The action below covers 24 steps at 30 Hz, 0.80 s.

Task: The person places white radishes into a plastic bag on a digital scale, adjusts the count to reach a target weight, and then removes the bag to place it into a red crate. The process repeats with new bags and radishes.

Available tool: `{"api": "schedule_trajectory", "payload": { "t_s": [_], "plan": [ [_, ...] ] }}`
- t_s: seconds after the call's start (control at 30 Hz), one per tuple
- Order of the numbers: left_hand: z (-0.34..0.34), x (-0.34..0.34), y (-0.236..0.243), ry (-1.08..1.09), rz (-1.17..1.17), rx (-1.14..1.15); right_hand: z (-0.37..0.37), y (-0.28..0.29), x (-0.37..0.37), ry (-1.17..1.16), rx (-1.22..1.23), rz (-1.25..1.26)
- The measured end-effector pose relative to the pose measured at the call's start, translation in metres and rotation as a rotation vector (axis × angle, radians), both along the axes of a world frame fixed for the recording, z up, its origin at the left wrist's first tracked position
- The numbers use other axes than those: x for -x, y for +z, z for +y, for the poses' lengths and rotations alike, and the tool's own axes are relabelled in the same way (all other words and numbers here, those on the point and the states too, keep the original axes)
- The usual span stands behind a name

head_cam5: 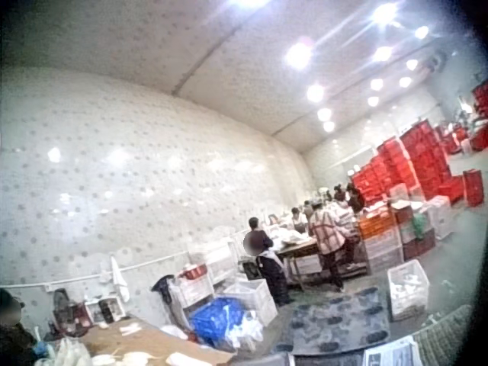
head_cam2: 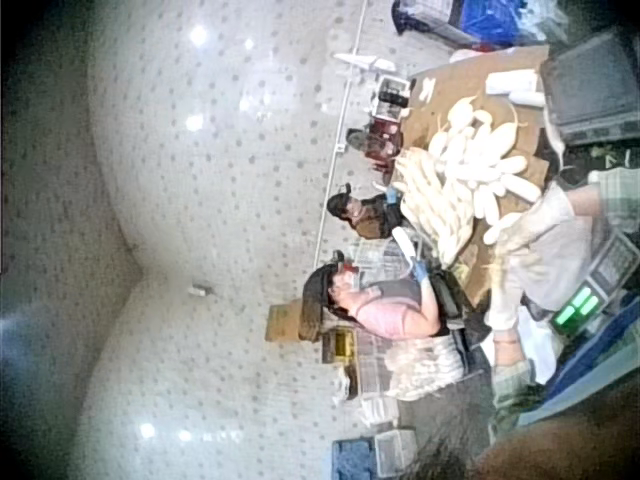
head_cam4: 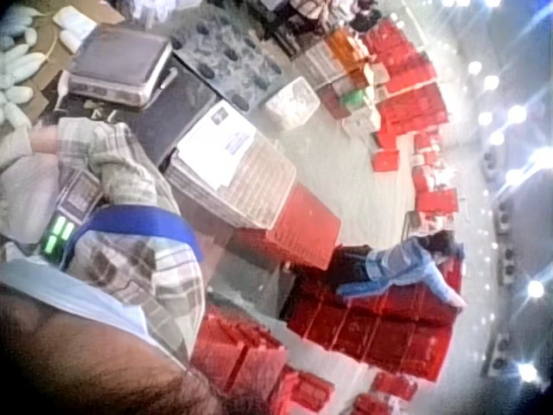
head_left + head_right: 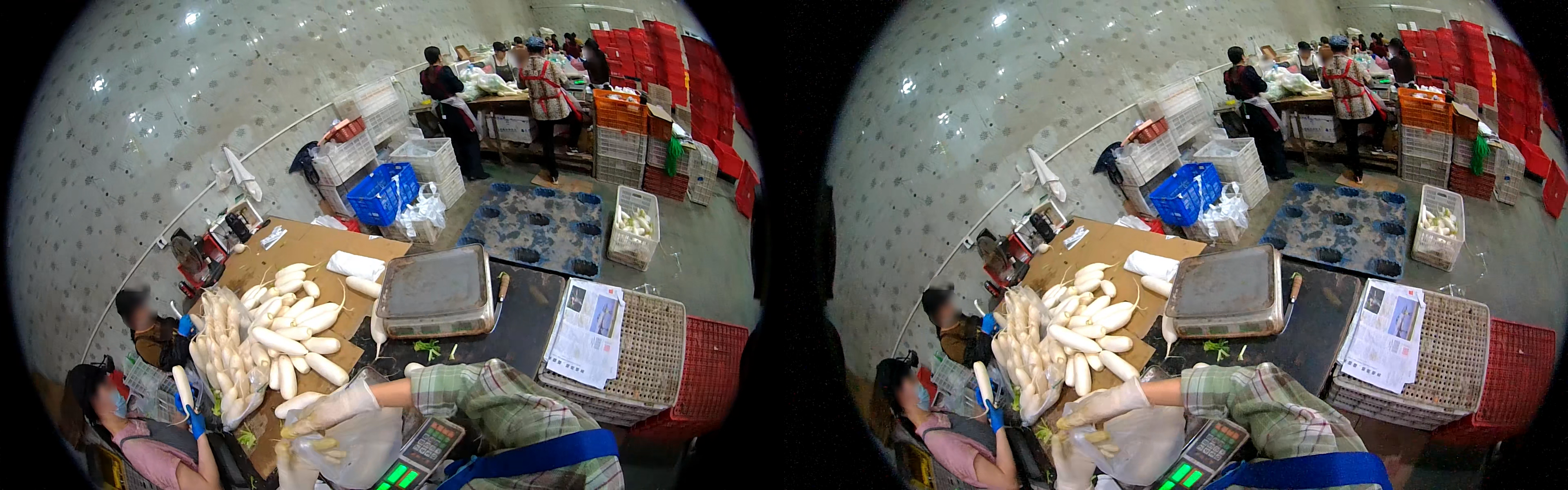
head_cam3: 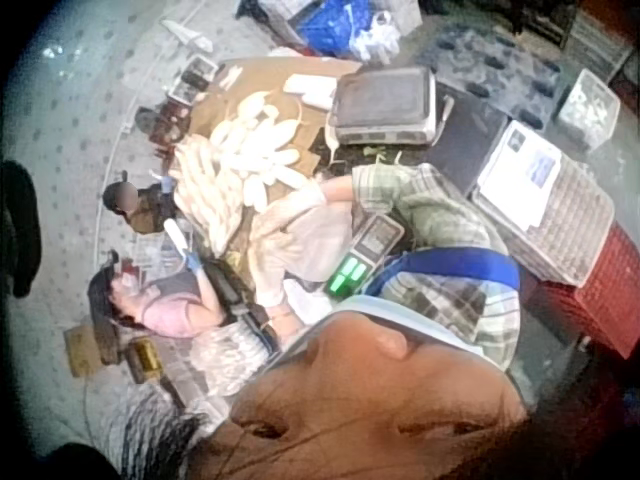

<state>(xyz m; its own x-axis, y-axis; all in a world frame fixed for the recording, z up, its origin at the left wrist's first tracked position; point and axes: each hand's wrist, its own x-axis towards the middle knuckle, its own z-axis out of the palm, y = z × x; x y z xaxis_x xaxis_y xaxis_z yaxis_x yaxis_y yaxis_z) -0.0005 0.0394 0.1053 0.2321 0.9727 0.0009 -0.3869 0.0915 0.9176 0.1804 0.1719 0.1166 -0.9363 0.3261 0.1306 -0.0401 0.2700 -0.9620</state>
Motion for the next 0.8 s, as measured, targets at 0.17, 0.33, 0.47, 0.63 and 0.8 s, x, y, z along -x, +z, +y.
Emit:
{"api": "schedule_trajectory", "payload": {
  "t_s": [0.17, 0.33, 0.47, 0.63, 0.8],
  "plan": [
    [0.018, 0.036, -0.013, 0.143, -0.058, 0.346, 0.010, -0.044, 0.005, -0.077, -0.096, 0.038],
    [0.006, 0.077, -0.067, 0.463, 0.645, -0.165, 0.004, -0.096, -0.005, -0.126, -1.011, 0.155],
    [-0.016, 0.031, -0.044, 0.399, 0.771, -0.137, 0.023, -0.114, -0.013, -0.121, -1.099, 0.068],
    [-0.016, 0.003, -0.008, 0.286, 0.765, -0.017, 0.031, -0.073, -0.024, -0.047, -1.131, -0.252],
    [0.001, 0.012, 0.003, 0.225, 1.017, 0.085, 0.025, -0.065, -0.016, -0.318, -1.418, 0.005]
  ]
}}
